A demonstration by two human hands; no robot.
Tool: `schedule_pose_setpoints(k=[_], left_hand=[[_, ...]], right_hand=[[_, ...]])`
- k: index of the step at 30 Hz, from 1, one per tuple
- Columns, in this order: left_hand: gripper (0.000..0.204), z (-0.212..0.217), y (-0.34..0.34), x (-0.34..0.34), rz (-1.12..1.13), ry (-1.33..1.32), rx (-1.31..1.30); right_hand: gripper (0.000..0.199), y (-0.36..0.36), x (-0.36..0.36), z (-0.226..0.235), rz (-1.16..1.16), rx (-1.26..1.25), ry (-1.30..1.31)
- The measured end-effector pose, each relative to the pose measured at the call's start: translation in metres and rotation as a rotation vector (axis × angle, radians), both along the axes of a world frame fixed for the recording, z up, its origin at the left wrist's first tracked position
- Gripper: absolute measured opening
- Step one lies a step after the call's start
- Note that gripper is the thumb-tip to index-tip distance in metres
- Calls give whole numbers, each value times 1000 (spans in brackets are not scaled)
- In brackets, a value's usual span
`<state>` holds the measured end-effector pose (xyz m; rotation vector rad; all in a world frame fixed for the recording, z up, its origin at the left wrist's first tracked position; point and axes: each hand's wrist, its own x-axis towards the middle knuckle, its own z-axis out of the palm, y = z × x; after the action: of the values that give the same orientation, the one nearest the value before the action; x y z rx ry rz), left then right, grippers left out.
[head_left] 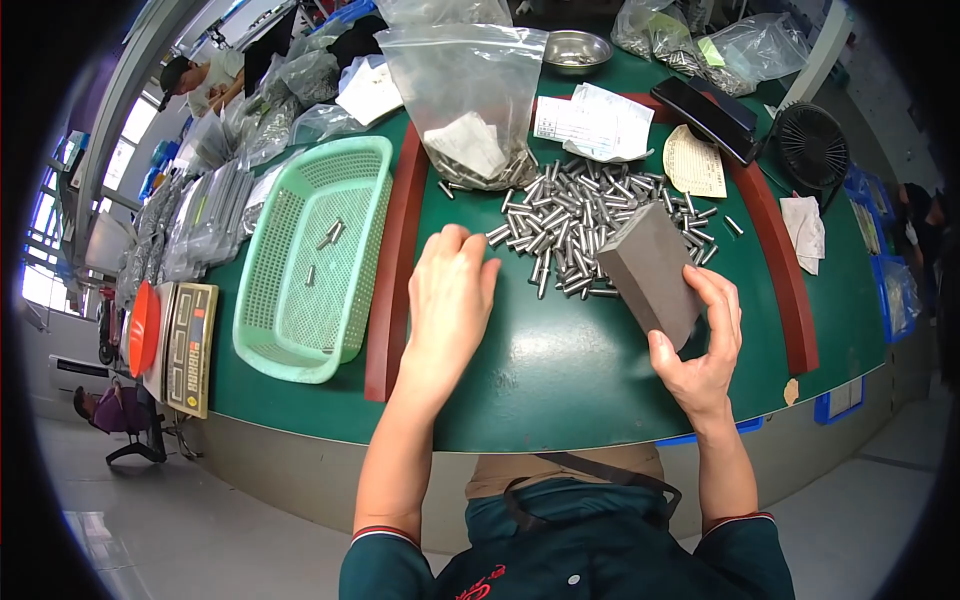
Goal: Inspecting and cleaning small metal bolts or screws at a workbench using a sanding block.
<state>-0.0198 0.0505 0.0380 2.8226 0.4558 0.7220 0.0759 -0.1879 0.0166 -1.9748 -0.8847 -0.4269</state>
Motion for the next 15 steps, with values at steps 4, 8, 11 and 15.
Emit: schedule_pose_setpoints(k=[4, 8, 11, 15], left_hand=[[12, -27, 13, 27, -5, 9, 74], [10, -44, 16, 38, 14, 28, 120], [8, -40, 10, 31, 34, 55, 202], [8, -39, 3, 18, 31, 72, 231]], right_hand=[[62, 2, -1, 0, 8, -11, 4], [62, 1, 0, -1, 15, -7, -1], [62, 1, 1, -2, 9, -13, 11], [62, 1, 1, 0, 30, 0, 12]])
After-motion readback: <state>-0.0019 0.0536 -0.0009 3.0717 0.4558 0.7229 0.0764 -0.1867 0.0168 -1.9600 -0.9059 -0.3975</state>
